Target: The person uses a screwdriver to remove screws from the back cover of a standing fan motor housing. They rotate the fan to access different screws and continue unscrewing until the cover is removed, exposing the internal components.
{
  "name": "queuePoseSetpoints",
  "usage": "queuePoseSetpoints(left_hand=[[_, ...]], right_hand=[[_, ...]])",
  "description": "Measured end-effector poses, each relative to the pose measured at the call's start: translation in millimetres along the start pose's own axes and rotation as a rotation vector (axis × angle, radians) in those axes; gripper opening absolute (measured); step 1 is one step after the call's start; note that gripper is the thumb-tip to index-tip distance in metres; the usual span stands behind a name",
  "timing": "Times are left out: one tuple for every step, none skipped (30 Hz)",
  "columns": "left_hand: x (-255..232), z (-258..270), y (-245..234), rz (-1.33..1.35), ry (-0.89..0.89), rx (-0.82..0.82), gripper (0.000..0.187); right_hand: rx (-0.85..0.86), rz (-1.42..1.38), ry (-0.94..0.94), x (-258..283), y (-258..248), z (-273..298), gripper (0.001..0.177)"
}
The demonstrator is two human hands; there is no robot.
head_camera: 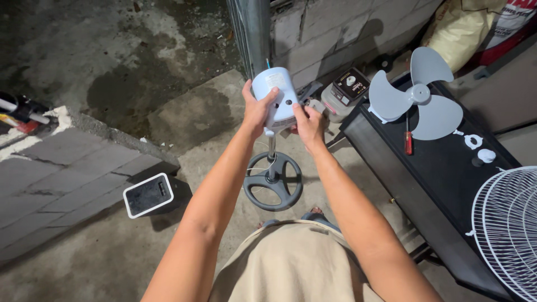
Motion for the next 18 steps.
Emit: queuePoseSetpoints(left_hand=[[3, -3, 1, 0.009, 0.004, 0.007, 0.110], [6, -5, 0, 0.018, 0.008, 0.014, 0.110], [8, -7, 0, 0.027, 0.011, 0.019, 0.111], [9, -9, 1, 0.067, 0.031, 0.039, 0.110], [11, -9, 2, 0.108, 0.047, 0.057, 0.109], [12, -9, 3, 0.148, 0.063, 0.075, 0.108], [14, -10, 4, 0.174, 0.054, 0.086, 0.108], [14, -11, 5, 0.200, 0.046, 0.098, 0.107], [15, -13, 4, 0.224, 0.039, 0.109, 0.107], [16, -13, 4, 0.237, 0.038, 0.111, 0.107], [17, -14, 4, 0.248, 0.038, 0.116, 0.106], [19, -16, 4, 0.258, 0.038, 0.121, 0.105], [22, -17, 5, 0.261, 0.029, 0.132, 0.104], [24, -17, 4, 0.263, 0.019, 0.143, 0.103], [27, -18, 5, 0.266, 0.007, 0.156, 0.102], [27, -18, 8, 0.269, 0.009, 0.204, 0.099], [25, -17, 11, 0.272, 0.010, 0.253, 0.096], [22, -15, 14, 0.276, 0.012, 0.301, 0.093]], right_hand=[[0.007, 0.006, -0.037, 3, 1, 0, 0.039], [0.014, 0.013, -0.075, 6, 3, 1, 0.039], [0.023, 0.019, -0.111, 9, 5, 3, 0.039], [0.026, 0.007, -0.122, 10, 6, 2, 0.038], [0.028, -0.005, -0.129, 9, 6, 3, 0.038], [0.031, -0.017, -0.135, 7, 6, 4, 0.037], [0.031, 0.004, -0.165, 8, 6, 4, 0.038], [0.032, 0.025, -0.195, 8, 6, 4, 0.038], [0.035, 0.045, -0.226, 9, 7, 4, 0.039], [0.030, 0.085, -0.261, 11, 7, 4, 0.039], [0.025, 0.123, -0.298, 14, 7, 4, 0.038], [0.019, 0.160, -0.336, 18, 8, 4, 0.037], [0.016, 0.173, -0.350, 20, 9, 5, 0.036], [0.014, 0.185, -0.365, 22, 10, 5, 0.035], [0.009, 0.200, -0.378, 24, 9, 6, 0.034], [0.008, 0.209, -0.373, 24, 10, 6, 0.034], [0.007, 0.219, -0.369, 25, 9, 6, 0.034], [0.005, 0.229, -0.364, 26, 8, 5, 0.034]])
Point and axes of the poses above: each hand's wrist, its own z-axis away from the middle knuckle, its own y-axis out of the palm, x = y × z, the point moved 9 cm from there along -z, towards the middle knuckle, and after that the axes turned 11 degrees about -z, right-handed, at the moved point
